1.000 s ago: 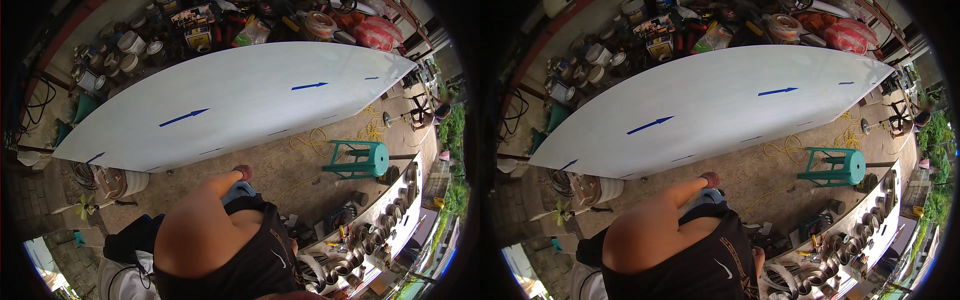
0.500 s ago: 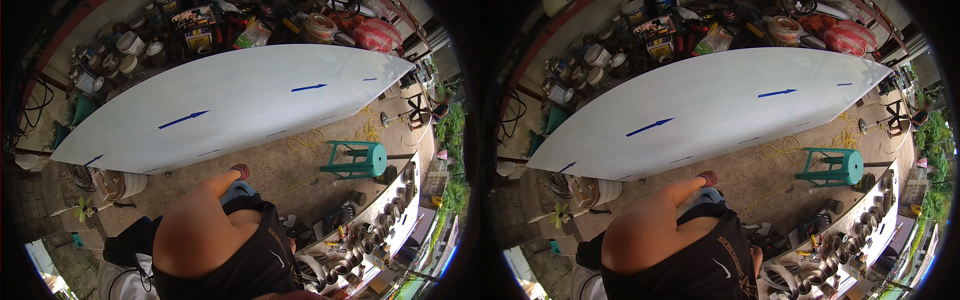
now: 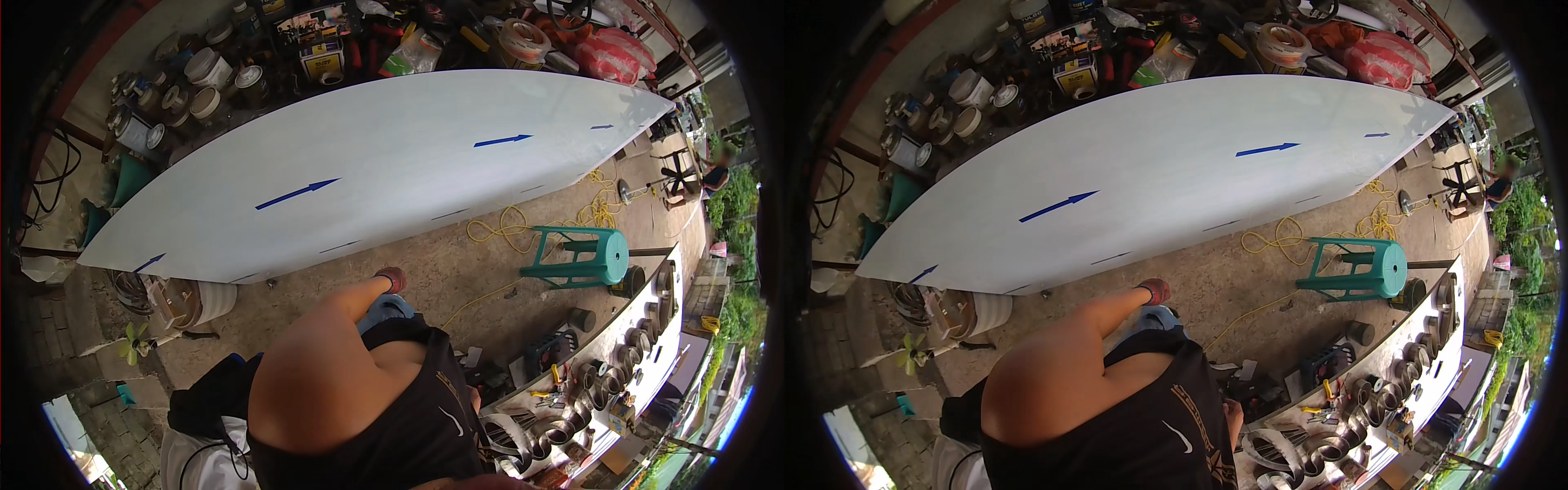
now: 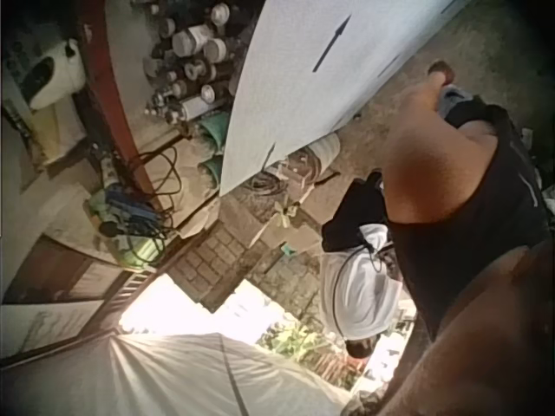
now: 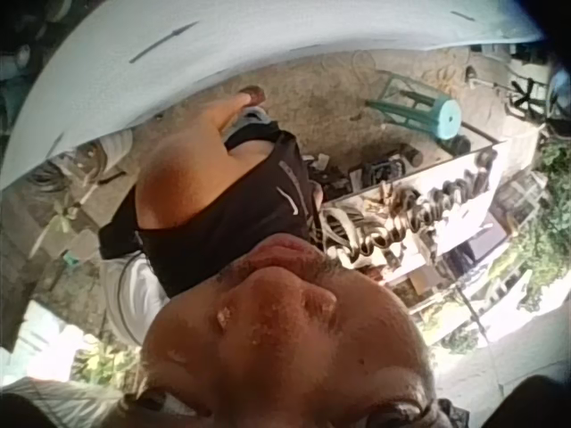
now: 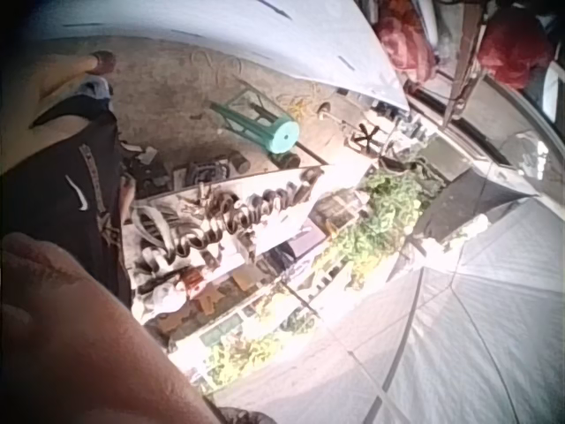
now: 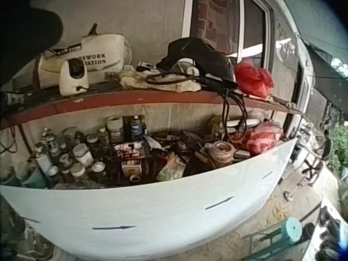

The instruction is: Assembling and applying adhesive/fasteners to large metal sign letters on a workbench.

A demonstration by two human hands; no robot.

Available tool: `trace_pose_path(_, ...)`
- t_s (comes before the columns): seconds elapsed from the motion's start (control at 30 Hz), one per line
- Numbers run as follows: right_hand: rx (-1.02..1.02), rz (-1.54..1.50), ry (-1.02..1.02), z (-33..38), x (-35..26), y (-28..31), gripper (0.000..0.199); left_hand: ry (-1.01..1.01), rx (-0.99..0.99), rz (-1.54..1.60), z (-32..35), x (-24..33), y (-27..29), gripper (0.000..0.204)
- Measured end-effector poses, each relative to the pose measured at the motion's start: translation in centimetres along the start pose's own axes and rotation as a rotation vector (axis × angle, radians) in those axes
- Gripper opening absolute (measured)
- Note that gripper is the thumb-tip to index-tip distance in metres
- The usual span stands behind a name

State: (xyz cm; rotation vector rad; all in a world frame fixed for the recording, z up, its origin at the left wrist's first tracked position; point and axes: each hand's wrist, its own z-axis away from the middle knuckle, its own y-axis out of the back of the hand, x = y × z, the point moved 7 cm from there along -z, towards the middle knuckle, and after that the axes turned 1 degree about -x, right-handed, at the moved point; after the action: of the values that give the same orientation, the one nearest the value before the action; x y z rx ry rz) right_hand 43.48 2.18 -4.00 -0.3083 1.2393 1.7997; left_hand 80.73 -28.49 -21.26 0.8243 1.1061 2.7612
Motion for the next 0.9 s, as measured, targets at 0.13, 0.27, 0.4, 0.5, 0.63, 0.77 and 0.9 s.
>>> trace_pose_path(0.13,-0.02,0.133,-0.092,0.1,-0.5,0.2,0.031,0.01,0.045,0.112,-0.5,0.4,0.1,0.025)
trace_pose_path(0.27,-0.01,0.113,-0.108,0.8,-1.0,0.1,0.03,-0.06,-0.03,-0.151,0.8,2.6,1.3,0.027)
trace_pose_path(0.4,-0.025,0.144,-0.065,1.0,-1.3,-0.4,0.028,0.016,-0.035,-0.053,1.5,1.6,1.3,0.026)
trace_pose_path(0.5,-0.024,0.091,-0.069,1.4,-1.5,-0.4,0.028,-0.037,-0.016,-0.095,1.9,2.0,1.6,0.026)
trace_pose_path(0.63,-0.014,0.068,-0.115,1.7,-1.7,-0.2,0.027,-0.034,-0.034,-0.013,2.0,3.2,3.2,0.025)
trace_pose_path(0.77,-0.028,0.107,-0.2,2.3,-7.1,0.3,0.027,0.063,0.031,0.184,1.3,0.5,1.9,0.027)
trace_pose_path(0.9,-0.011,0.046,-0.197,2.8,-7.6,0.3,0.026,0.02,0.032,0.189,-0.3,-0.1,0.9,0.025)
